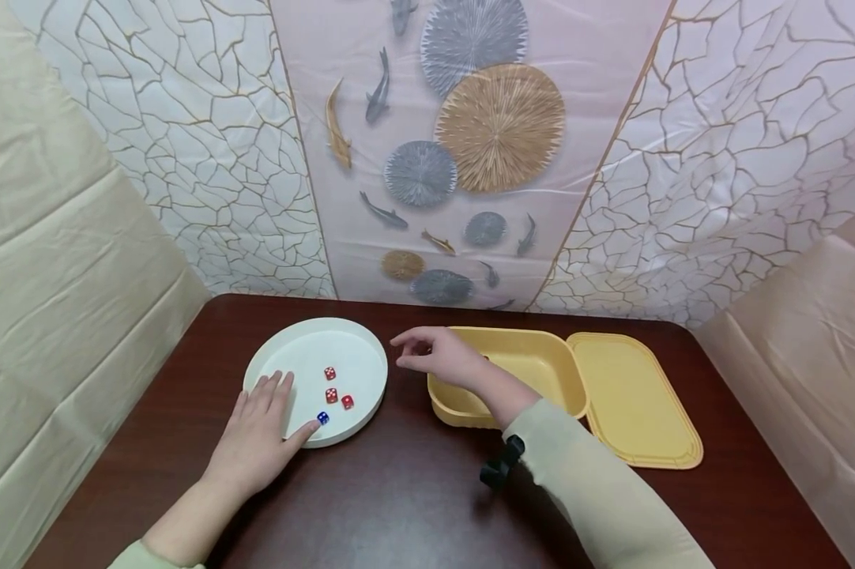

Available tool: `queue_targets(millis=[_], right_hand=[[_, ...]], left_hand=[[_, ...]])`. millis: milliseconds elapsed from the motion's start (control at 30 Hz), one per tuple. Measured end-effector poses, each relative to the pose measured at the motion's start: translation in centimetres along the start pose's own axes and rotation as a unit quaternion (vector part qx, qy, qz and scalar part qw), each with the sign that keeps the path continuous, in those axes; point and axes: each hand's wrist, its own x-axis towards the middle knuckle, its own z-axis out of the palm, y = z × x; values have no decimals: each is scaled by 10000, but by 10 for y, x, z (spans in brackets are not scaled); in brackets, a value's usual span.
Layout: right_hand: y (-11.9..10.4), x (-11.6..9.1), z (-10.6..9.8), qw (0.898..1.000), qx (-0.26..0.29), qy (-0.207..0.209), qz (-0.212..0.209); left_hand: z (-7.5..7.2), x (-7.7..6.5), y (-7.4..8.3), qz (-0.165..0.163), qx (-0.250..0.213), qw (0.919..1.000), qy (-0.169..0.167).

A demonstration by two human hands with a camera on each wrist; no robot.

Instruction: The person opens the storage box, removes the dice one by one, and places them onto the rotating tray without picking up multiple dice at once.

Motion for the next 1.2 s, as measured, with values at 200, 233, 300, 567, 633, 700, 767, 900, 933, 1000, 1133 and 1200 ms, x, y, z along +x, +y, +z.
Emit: queue_targets(millis=[200,233,300,567,633,700,767,900,933,1000,1133,1200], right_hand=[[23,-21,-23,9996,137,242,36],[26,-25,-27,9995,147,256,56],[34,-32,-35,9994,178,280,85],[72,-63,-61,9980,30,546,315],[80,-70,-66,9972,-79,642,383],[85,-76,-69,9963,-108,709,469],[89,-80,-72,9959,-125,732,518],[94,-83,-75,9952,-243,734,600],[95,-83,-76,9949,-289,727,640],[97,-82,-76,9941,-354,721,727],[101,-79,-77,9926,-634,617,837],[103,-76,-78,9911,-851,543,872]], left_hand=[[1,0,0,14,-11,10000,53],[2,-1,-1,10,-15,10000,56],[2,-1,-1,2,-41,10000,59],[4,-1,-2,48,-61,9999,120],[3,-1,-1,55,-43,9999,120],[3,-1,-1,52,-9,9999,103],[2,-1,-1,45,12,10000,62],[0,0,0,35,1,10000,22],[0,0,0,35,-10,10000,23],[0,-1,0,36,-32,10000,46],[2,-1,-1,32,-55,10000,41],[2,0,-1,22,-53,10000,13]])
